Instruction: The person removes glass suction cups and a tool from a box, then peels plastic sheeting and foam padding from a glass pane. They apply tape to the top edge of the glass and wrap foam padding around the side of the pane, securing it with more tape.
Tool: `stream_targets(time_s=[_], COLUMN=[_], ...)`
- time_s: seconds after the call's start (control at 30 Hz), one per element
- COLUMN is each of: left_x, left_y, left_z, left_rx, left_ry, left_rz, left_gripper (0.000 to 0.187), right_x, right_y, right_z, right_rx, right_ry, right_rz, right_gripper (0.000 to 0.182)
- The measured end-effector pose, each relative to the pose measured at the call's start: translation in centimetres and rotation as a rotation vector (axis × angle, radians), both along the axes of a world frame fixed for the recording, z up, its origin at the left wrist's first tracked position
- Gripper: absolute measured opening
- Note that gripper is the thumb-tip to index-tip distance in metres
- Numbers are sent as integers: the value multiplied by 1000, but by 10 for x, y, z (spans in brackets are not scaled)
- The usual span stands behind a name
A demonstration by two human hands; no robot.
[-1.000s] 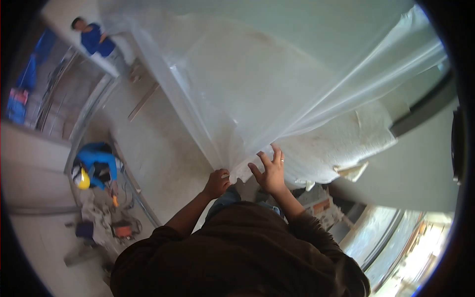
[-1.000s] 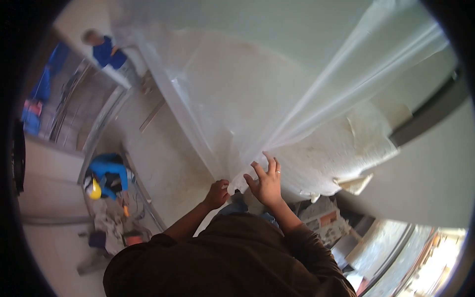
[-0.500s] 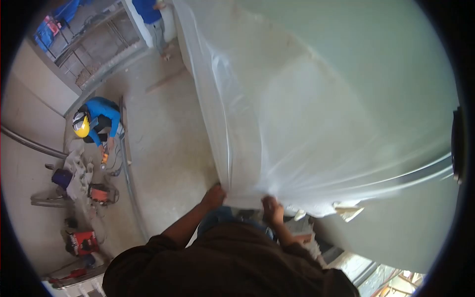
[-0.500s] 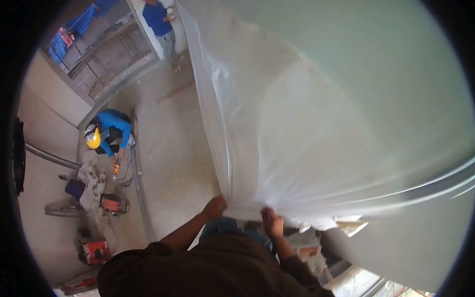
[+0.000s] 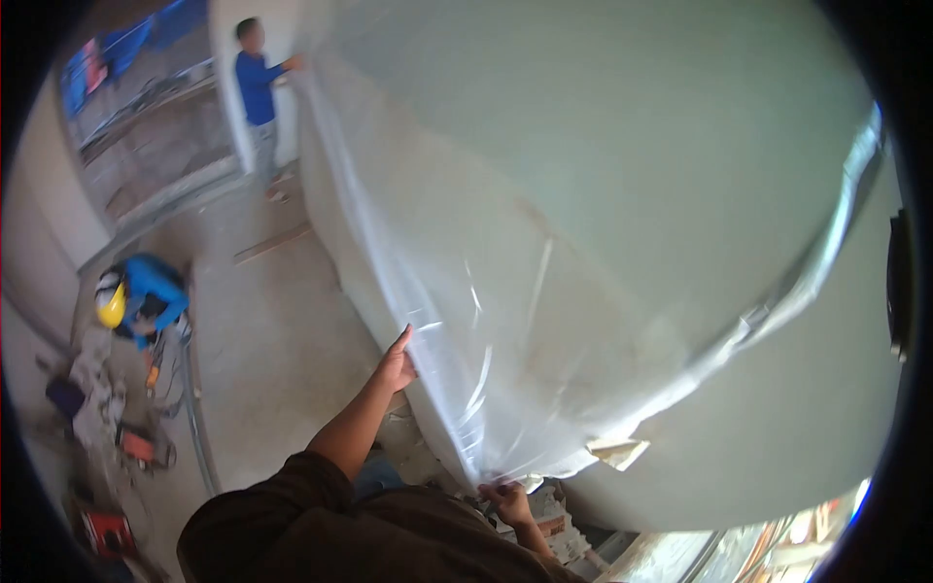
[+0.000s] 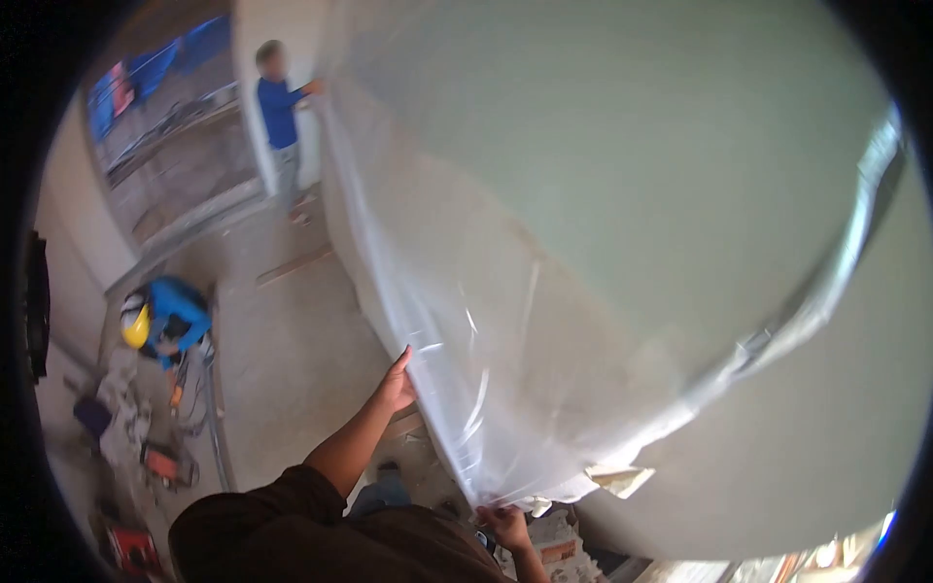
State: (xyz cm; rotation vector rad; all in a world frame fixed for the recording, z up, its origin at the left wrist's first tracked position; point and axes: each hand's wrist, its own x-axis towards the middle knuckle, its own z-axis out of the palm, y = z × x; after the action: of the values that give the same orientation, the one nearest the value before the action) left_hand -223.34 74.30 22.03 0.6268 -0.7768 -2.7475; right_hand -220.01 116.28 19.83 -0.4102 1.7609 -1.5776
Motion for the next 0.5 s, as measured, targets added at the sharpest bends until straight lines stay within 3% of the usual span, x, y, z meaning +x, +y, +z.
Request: stream_targets(time_s=[0.1,0.13,0.2,0.23,0.3,0.37,0.4,0.43,0.47,0.5], left_x=[-14,-8,16,37,77,112,133,151,156,157], left_y=[-24,-35,-40,-39,-47,-67,-82,-97,-102,-94], left_z=[-40,-52,-63,-64,-78,-115,-128,-141,-150,-136], left_rx=[-83,-79,-53,-37,9,75,85,109,150,172], left_ry=[34,32,-9,-49,-95,-74,-14,41,91,-25], left_rz=[2,61,113,111,114,136,82,10,-84,26], left_gripper=[40,41,42,43,44,46,48,49,51,54], right_x=[0,1,-10,-11,-17,-18,-35,-39,-49,-52], right_y=[-10,-11,-3,-7,-6,-25,-30,-39,-53,-65], right_z=[-4,2,-42,-3,-42,40,51,86,85,106], right_rx=[222,312,134,347,-136,-286,-291,-245,-300,-356], right_ry=[35,330,647,465,356,-96,75,115,222,242], right_rz=[229,269,253,224,28,-228,-90,-132,-131,-112], right_gripper=[23,28,21,23,24,74,98,115,122,122])
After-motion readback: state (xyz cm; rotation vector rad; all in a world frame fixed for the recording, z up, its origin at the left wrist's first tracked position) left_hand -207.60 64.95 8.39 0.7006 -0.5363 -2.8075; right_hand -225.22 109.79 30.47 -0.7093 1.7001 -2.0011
